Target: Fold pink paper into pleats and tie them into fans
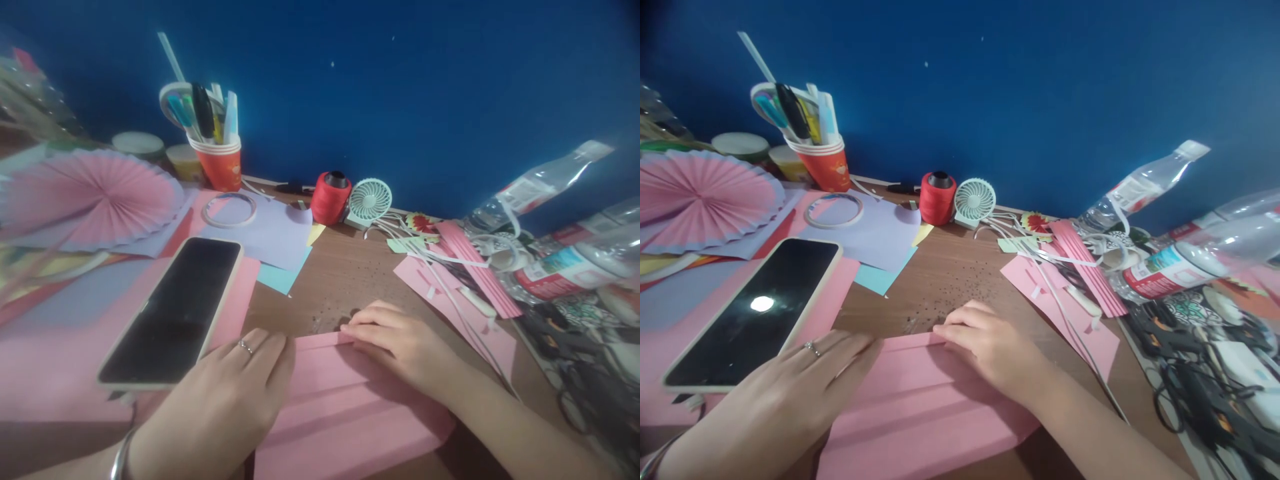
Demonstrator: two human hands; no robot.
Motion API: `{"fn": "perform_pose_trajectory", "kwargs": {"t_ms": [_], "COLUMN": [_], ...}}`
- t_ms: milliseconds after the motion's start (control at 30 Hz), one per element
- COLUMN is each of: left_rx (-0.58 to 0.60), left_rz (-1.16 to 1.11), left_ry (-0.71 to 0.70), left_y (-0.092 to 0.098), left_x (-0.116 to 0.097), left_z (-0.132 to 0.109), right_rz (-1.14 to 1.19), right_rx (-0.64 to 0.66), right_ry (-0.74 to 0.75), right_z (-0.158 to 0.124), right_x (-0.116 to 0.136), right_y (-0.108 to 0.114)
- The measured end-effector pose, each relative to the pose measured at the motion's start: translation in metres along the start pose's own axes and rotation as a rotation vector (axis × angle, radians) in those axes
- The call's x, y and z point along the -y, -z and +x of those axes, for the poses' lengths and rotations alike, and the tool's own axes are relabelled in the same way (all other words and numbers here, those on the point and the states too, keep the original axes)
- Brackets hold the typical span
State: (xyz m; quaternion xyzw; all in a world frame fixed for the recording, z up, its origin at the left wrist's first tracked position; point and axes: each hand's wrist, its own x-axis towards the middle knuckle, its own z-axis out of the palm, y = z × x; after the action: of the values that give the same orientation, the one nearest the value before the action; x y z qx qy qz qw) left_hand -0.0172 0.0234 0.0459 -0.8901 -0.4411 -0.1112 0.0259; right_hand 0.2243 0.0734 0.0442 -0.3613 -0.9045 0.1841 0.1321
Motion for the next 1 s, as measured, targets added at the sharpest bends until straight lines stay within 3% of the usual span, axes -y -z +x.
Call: {"fn": "perform_pose_trajectory", "kwargs": {"t_ms": [100,200,467,700,900,1000], "left_rx": [-0.028,-0.059,0.0,-0.03,0.193,0.231], "left_rz": [0.008,0.045,0.019,0.008,0.028,0.04], "left_ry": [-0.006,-0.021,-0.033,-0.002,-0.027,-0.022], "left_y": [-0.002,-0.002,-0.001,-0.007,0.008,0.008], "left_x": [0.0,0.0,0.001,-0.001,-0.003,-0.001], "left_z": [-0.001,0.0,0.005,0.001,0.013,0.012], "right_rz": [-0.052,-0.12,-0.208,-0.267,-0.282,-0.19], "right_rx": [-0.089,-0.1,0.007,-0.014,-0.052,-0.074], "right_ry": [0.077,0.125,0.021,-0.037,0.096,0.091], "right_z": [-0.009,-0.015,-0.014,-0.015,-0.01,-0.005], "right_x": [-0.001,-0.002,0.002,0.006,0.009,0.02], "right_y": [-0.007,-0.013,-0.011,-0.011,-0.014,-0.017]}}
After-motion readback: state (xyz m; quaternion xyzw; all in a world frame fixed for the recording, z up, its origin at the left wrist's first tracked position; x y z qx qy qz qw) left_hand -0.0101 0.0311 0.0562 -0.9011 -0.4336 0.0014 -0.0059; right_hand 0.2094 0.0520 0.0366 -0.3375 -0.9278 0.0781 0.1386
